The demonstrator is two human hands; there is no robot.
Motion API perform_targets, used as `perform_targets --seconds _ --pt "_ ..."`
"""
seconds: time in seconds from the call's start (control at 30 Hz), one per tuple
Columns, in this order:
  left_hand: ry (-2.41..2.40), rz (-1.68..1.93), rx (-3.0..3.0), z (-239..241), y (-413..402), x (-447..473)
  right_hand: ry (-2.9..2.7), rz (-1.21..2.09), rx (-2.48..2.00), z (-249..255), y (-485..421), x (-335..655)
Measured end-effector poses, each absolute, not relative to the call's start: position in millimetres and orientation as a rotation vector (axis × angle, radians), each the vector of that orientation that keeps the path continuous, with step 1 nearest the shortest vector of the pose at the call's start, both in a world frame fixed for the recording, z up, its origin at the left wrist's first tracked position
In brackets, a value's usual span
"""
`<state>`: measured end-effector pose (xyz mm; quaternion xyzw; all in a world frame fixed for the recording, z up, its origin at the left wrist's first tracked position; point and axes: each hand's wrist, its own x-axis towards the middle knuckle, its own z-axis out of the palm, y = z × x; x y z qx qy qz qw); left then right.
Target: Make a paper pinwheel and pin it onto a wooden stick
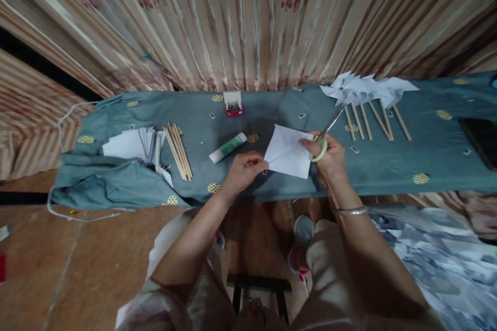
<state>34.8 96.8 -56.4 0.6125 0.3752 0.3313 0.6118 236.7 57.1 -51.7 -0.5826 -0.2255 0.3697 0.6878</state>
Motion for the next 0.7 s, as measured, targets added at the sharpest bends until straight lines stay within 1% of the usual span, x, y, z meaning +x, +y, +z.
perform_targets --seconds 0.2,0.3,0.5,0.7 --pt "0.898 0.864 1.352 -51.6 102.0 29.3 -0.464 0.759 -1.257 -58.3 62.9 245.3" --pt "0.934 0.952 1.158 -54.6 96.9 33.2 -0.384 0.73 -1.229 -59.9 66.7 245.2" --pt "0.778 0.847 0.794 -59.7 70.3 58.1 -0.372 0.851 -1.214 -59.5 68.7 222.5" --pt "0.886 0.948 0.474 -50.0 76.6 64.8 -0.478 0.973 -1.27 -60.8 67.1 203.7"
